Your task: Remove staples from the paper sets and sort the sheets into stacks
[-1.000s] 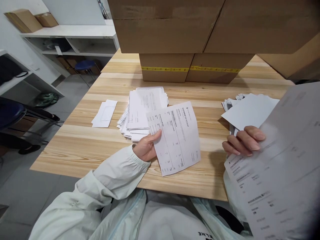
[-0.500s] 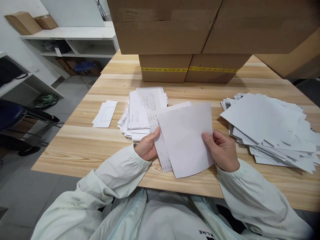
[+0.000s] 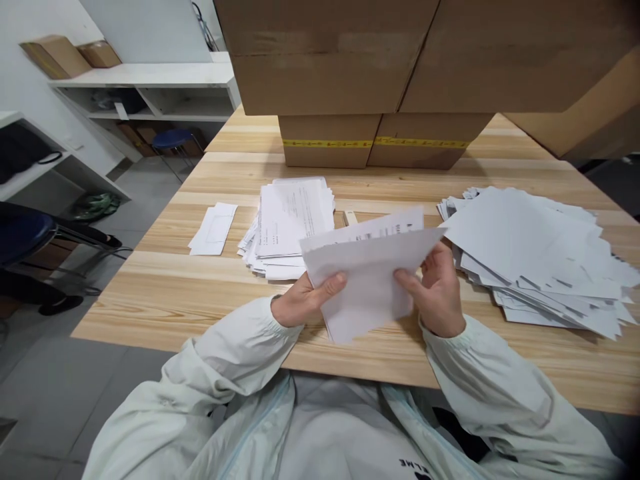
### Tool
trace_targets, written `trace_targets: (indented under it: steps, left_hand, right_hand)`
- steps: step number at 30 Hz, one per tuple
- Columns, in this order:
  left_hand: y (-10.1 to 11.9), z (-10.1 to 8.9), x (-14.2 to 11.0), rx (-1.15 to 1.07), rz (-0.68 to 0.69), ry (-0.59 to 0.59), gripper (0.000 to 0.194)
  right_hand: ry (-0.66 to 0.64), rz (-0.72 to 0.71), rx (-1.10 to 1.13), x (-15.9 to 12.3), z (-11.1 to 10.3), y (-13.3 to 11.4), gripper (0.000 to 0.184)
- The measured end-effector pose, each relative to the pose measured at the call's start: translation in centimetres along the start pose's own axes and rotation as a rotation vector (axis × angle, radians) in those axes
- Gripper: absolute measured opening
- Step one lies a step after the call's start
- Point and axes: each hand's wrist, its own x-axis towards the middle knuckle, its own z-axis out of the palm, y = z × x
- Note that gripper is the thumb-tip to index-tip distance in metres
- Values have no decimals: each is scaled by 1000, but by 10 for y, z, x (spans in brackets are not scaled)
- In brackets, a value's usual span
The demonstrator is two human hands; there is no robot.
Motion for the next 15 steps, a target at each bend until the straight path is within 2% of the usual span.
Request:
trace_targets:
  steps: [1, 3, 6, 8, 10, 12, 15]
  left_hand:
    - [7, 2, -1, 58, 54, -10, 64]
    - [19, 5, -1, 160, 162, -62, 54]
    - [29, 8, 1, 293, 292, -181, 42]
    - [28, 8, 3, 313, 340, -167, 37]
    - [23, 8, 5, 284, 350, -94, 35]
    - [17, 9, 7, 256, 334, -32, 36]
    - [11, 10, 7, 246, 312, -11, 37]
  right_hand:
    - [-34, 11, 65, 2, -3, 0, 53]
    - [-96, -10, 150, 3, -8, -2, 32]
    - [-80, -136, 170, -1, -12, -6, 14]
    - [-56, -147, 160, -4, -11, -9, 13]
    - [-41, -95, 167, -6, -9, -11, 16]
    - [-48, -36, 181, -6, -7, -13, 19]
    - [-58, 4, 191, -6, -5, -15, 23]
